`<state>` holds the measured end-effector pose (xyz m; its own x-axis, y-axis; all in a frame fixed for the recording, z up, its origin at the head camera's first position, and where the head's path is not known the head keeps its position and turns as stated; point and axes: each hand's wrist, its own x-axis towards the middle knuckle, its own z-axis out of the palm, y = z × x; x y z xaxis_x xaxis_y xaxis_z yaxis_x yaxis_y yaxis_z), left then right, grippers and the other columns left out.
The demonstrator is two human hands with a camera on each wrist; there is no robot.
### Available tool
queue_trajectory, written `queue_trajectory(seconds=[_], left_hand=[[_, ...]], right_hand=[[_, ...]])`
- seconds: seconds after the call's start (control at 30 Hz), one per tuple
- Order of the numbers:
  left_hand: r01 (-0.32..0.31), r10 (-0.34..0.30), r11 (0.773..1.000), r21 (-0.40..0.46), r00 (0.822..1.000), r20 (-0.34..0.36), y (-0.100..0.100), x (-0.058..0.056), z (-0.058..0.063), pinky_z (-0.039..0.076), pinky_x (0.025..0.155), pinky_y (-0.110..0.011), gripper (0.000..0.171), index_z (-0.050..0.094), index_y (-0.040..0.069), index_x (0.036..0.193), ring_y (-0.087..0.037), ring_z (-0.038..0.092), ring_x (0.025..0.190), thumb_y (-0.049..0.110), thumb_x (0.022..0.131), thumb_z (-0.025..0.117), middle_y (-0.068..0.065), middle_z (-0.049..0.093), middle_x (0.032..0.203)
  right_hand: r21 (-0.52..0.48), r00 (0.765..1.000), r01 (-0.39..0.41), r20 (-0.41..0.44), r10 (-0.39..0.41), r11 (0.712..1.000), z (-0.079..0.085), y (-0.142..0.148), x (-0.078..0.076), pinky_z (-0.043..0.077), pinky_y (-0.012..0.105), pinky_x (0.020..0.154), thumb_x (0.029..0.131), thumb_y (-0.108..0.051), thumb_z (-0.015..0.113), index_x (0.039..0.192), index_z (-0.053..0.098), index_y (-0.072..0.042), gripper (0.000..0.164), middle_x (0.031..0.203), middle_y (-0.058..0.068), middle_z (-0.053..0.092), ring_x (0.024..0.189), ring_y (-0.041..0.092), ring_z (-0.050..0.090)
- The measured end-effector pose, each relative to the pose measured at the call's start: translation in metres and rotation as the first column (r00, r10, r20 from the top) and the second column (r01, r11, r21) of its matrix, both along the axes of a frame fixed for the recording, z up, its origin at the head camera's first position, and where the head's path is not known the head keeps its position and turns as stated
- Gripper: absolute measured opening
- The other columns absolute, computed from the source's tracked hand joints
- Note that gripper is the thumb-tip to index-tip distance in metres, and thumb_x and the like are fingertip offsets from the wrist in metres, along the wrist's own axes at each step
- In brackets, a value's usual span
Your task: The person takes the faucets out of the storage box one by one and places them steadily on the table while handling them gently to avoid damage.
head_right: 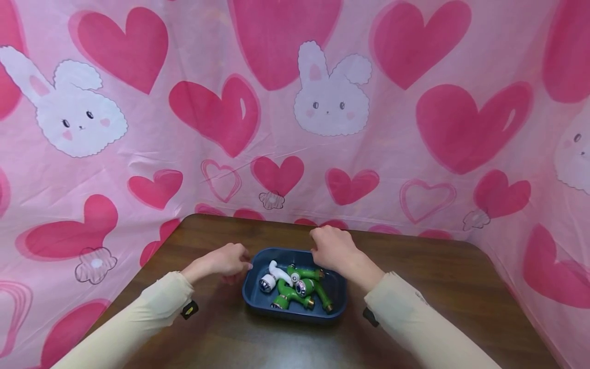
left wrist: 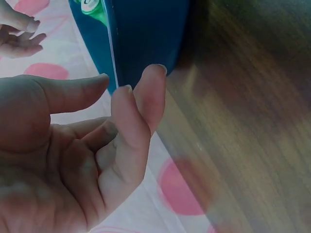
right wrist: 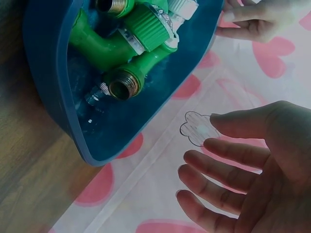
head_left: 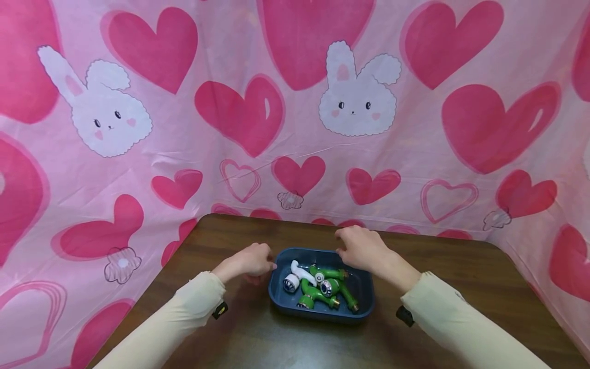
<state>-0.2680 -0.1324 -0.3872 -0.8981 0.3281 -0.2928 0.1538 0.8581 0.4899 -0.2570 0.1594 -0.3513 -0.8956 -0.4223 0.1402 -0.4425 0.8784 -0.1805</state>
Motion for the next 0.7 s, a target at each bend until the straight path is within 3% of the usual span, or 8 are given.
queue_trajectory(seconds=[0.33,0.7], left_hand=[[0.019,-0.019,0.999,0.043,1.000,0.009,-0.0016,0.0010,-0.0042,0.060,0.048,-0.033,0.012,0.074,0.002,0.101,-0.021,0.068,0.052,0.013,0.102,0.070,-0.012,0.067,0.069],[0.032,-0.037,0.994,0.100,0.999,0.040,-0.0044,0.0030,-0.0047,0.061,0.050,-0.034,0.031,0.069,-0.004,0.129,-0.022,0.069,0.053,0.010,0.102,0.070,-0.011,0.068,0.067]], right_hand=[[0.018,1.000,0.007,0.029,-0.007,1.000,-0.0052,-0.0034,-0.0020,0.061,0.042,0.060,0.088,-0.020,0.084,0.114,0.078,-0.007,0.030,0.101,0.008,0.077,0.083,0.025,0.071],[0.024,0.996,0.006,0.087,-0.008,1.000,-0.0074,-0.0065,-0.0028,0.061,0.039,0.061,0.087,-0.019,0.086,0.115,0.078,-0.006,0.032,0.104,0.009,0.077,0.080,0.022,0.070]])
